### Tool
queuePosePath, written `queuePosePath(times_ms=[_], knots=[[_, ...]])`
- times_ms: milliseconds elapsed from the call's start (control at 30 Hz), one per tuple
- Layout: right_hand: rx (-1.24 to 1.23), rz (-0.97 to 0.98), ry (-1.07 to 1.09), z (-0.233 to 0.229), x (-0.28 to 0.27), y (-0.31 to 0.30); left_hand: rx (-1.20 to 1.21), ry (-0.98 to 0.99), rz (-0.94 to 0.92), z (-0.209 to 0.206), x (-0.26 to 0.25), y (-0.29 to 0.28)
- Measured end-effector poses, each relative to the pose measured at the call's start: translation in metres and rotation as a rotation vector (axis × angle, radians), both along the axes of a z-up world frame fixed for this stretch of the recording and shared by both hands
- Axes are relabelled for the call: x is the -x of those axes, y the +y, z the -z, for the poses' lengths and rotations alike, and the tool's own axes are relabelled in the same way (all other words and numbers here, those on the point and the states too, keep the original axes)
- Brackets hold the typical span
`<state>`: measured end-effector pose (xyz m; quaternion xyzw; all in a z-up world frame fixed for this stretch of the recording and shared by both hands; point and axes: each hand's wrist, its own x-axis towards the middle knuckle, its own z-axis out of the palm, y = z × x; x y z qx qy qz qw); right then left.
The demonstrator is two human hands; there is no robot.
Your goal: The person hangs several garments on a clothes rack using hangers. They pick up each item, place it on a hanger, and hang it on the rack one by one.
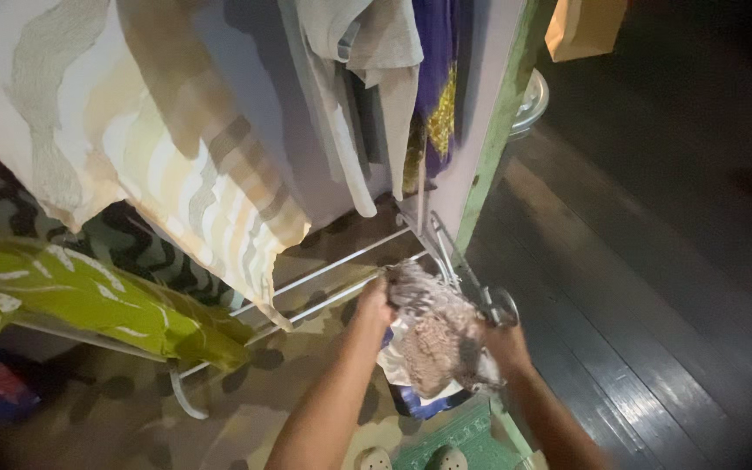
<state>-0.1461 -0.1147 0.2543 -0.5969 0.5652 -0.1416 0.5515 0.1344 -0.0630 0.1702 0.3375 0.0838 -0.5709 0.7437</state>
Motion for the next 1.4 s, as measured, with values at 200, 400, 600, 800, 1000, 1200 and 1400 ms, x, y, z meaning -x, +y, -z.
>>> queuePosePath(times_ms=[200,400,600,800,1000,1200,1400], knots=[[0.216,-0.13,-0.103,-0.057,-0.016,-0.039,-0.415,-0.892,-0.078,-0.046,0.002,0.041],[0.142,-0.327,-0.088,-0.115,-0.06,-0.033,-0.089,-1.849,0.104,-0.132,0.088,0.047],[0.528,-0.431,-0.185,-0.14,-0.044,-0.057,-0.725,-1.767,0.696,-0.125,0.05,0.024],[0.59,-0.279,0.582,-0.097,-0.002,-0.109,-0.362,-2.015,0.031,-0.157,-0.012,0.047],[0.898,-0.061,0.578,-0.046,0.063,-0.151,-0.706,-1.781,0.212,-0.218,-0.048,0.068],[0.543,-0.074,0.746,-0.058,0.065,-0.168,-0.192,-1.63,0.176,-0.183,-0.07,0.062],[0.527,-0.108,0.589,-0.05,0.076,-0.171,-0.418,-2.115,0.575,-0.168,-0.051,0.063]])
